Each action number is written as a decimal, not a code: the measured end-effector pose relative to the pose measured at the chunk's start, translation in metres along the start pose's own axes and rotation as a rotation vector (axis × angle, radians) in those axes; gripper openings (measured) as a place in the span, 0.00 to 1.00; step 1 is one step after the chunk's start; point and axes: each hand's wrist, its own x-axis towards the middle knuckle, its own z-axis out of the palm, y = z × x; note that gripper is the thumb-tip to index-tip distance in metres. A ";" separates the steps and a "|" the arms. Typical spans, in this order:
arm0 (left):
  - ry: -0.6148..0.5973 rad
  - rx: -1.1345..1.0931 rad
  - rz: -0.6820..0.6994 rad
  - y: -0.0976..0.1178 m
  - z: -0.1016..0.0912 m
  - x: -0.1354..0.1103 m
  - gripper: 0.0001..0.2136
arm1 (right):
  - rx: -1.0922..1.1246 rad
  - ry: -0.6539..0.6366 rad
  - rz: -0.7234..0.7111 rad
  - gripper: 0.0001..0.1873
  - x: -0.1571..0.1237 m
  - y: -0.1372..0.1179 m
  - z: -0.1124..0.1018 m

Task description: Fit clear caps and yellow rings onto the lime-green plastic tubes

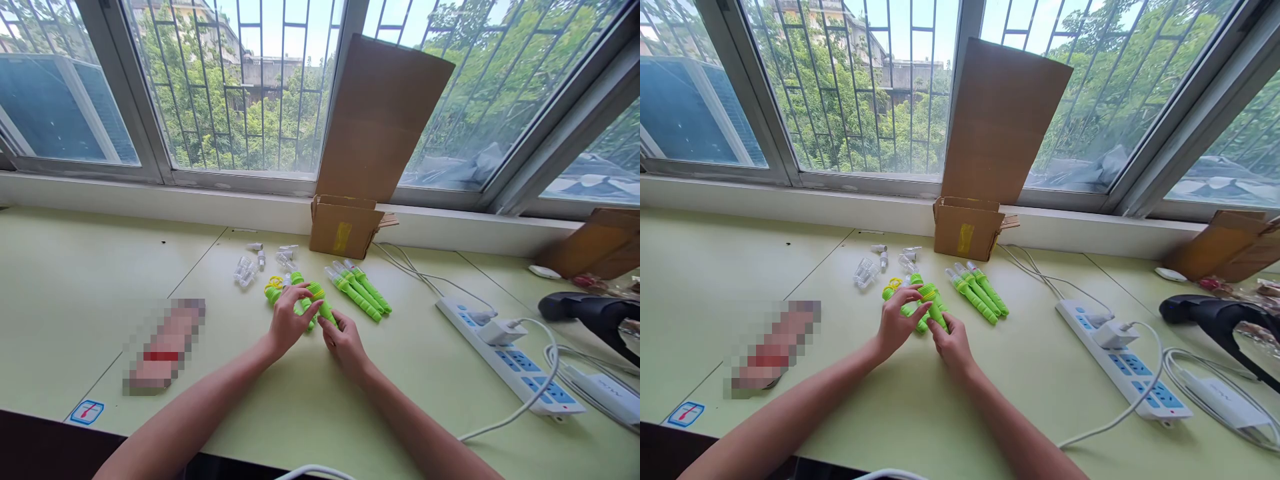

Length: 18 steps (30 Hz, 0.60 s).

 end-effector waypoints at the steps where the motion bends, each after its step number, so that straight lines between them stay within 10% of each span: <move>1: -0.004 -0.001 0.007 0.000 0.000 0.000 0.06 | 0.035 -0.016 0.016 0.20 0.000 0.000 0.000; 18: -0.041 -0.006 0.100 0.005 -0.001 0.004 0.12 | 0.263 -0.224 0.160 0.21 0.000 -0.002 -0.007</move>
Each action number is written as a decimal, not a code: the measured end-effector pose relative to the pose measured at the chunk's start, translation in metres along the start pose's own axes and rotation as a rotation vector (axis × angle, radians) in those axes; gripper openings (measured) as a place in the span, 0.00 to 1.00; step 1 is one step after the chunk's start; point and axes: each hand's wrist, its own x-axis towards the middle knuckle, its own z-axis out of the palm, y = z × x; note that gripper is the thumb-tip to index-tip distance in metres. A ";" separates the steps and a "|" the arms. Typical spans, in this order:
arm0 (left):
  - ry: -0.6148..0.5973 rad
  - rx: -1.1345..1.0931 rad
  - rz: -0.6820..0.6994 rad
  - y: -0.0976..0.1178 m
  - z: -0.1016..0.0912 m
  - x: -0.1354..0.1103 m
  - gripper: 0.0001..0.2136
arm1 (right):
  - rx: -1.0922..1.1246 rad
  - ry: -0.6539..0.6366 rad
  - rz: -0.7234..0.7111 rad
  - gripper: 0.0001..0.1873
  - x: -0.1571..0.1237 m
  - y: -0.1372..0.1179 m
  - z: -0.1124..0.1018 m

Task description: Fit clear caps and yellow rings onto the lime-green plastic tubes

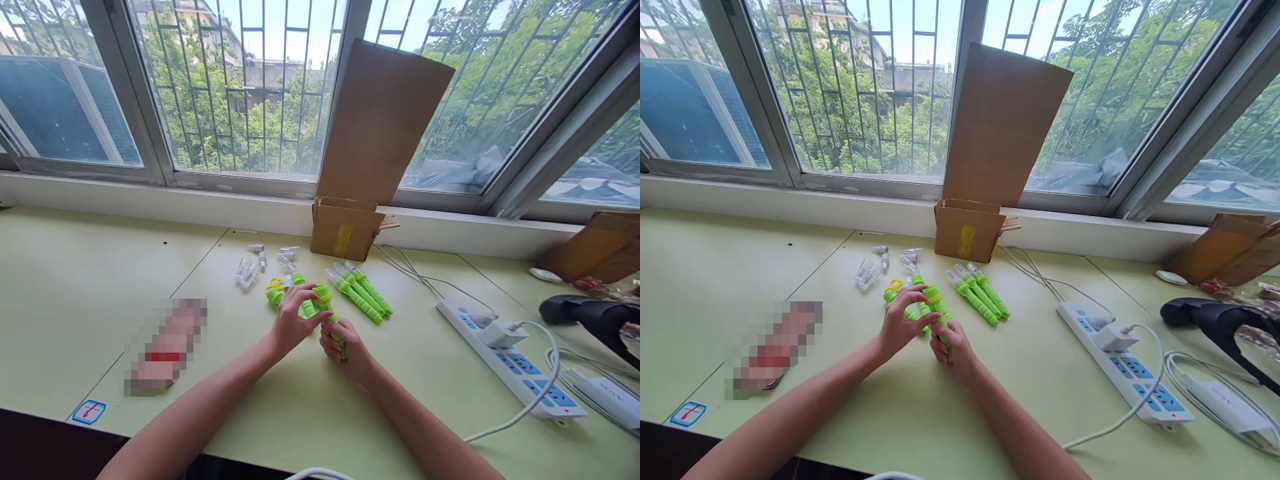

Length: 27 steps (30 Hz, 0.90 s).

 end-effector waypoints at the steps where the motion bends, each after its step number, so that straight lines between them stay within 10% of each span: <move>1: 0.002 -0.014 -0.013 -0.001 0.001 0.000 0.12 | 0.001 -0.004 0.001 0.20 0.000 0.000 0.000; 14: 0.035 0.082 -0.043 -0.007 0.001 -0.005 0.11 | -0.838 0.360 -0.404 0.07 0.001 0.001 0.005; 27: -0.030 0.088 0.014 -0.003 0.000 -0.003 0.08 | -0.405 0.198 -0.228 0.09 0.004 0.008 0.004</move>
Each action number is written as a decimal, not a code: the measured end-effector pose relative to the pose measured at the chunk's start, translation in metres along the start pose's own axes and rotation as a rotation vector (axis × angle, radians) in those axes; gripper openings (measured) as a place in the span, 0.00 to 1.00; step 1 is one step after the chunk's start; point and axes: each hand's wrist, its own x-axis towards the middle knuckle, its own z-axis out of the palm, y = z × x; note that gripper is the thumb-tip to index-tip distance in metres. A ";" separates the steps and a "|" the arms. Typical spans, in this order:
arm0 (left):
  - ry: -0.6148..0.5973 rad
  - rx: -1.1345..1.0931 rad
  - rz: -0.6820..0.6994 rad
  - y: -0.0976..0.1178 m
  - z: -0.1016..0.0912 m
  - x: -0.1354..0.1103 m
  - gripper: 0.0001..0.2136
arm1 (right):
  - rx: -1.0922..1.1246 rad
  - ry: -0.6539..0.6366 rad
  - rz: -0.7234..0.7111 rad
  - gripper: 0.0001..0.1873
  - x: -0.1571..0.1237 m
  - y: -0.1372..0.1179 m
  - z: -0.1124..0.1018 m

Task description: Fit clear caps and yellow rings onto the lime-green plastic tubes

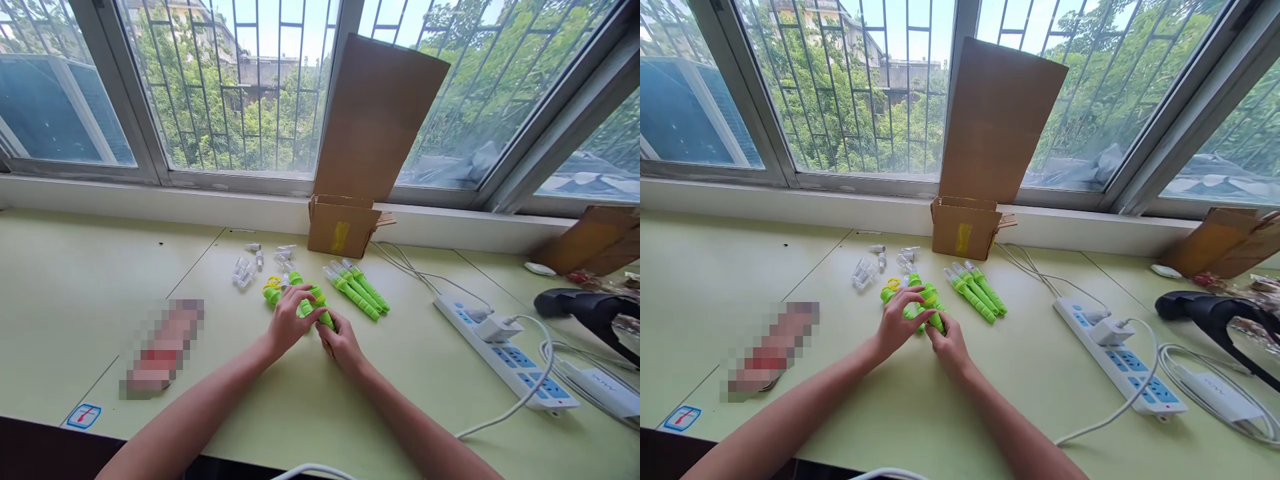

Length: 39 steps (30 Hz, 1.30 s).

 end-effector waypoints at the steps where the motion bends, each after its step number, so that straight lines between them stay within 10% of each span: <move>1: 0.001 -0.002 0.003 0.000 0.000 0.000 0.08 | 0.030 -0.012 0.014 0.10 0.000 -0.001 0.000; 21: 0.006 -0.013 0.032 0.001 0.001 0.003 0.08 | 0.391 -0.143 0.142 0.14 0.001 -0.001 -0.001; 39: 0.001 -0.096 -0.083 -0.009 0.004 -0.002 0.08 | 0.263 -0.030 0.142 0.17 0.002 -0.001 -0.001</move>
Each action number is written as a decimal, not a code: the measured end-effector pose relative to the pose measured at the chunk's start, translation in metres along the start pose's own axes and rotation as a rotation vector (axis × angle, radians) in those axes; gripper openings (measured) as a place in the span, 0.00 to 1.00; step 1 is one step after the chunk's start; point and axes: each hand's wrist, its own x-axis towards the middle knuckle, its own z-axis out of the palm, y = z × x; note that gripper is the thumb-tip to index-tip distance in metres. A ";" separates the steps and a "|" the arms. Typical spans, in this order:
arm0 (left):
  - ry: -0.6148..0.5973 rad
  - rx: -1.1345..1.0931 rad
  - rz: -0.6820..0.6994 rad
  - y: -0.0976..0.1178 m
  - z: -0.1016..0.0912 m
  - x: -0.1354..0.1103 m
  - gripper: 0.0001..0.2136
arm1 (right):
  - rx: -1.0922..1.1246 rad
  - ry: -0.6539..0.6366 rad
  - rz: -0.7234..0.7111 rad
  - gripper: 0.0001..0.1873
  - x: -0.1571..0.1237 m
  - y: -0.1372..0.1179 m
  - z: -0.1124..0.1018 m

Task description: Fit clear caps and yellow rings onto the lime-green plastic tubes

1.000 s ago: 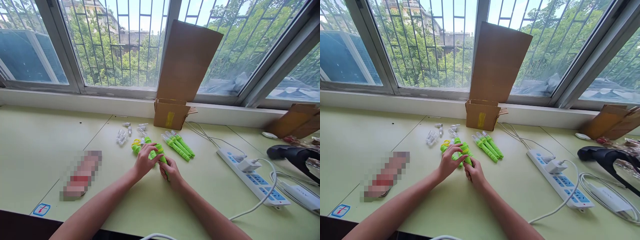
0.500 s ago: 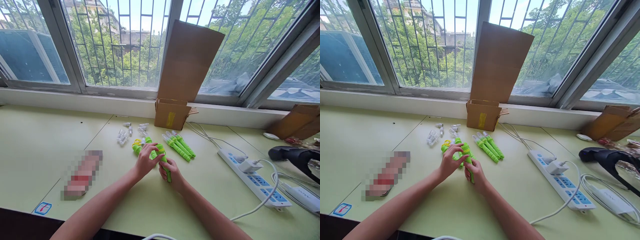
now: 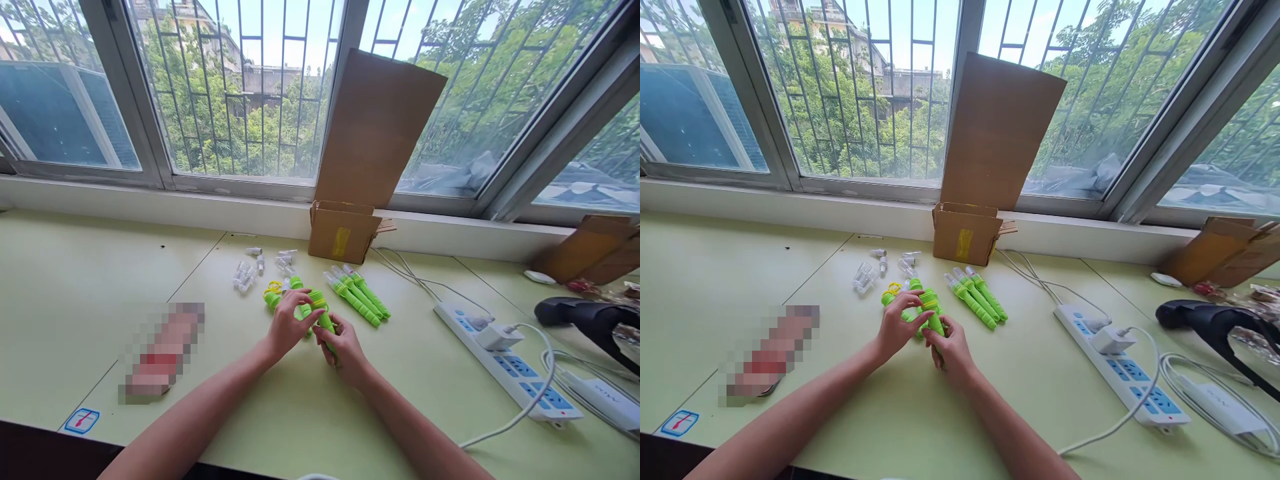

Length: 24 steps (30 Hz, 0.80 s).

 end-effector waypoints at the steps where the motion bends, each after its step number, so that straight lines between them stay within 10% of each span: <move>1: 0.004 -0.002 -0.004 0.000 0.000 0.000 0.08 | 0.005 0.012 -0.010 0.18 0.001 0.000 0.000; 24: -0.021 -0.048 -0.012 0.007 -0.001 0.001 0.09 | 0.099 -0.040 0.058 0.13 0.001 -0.008 -0.004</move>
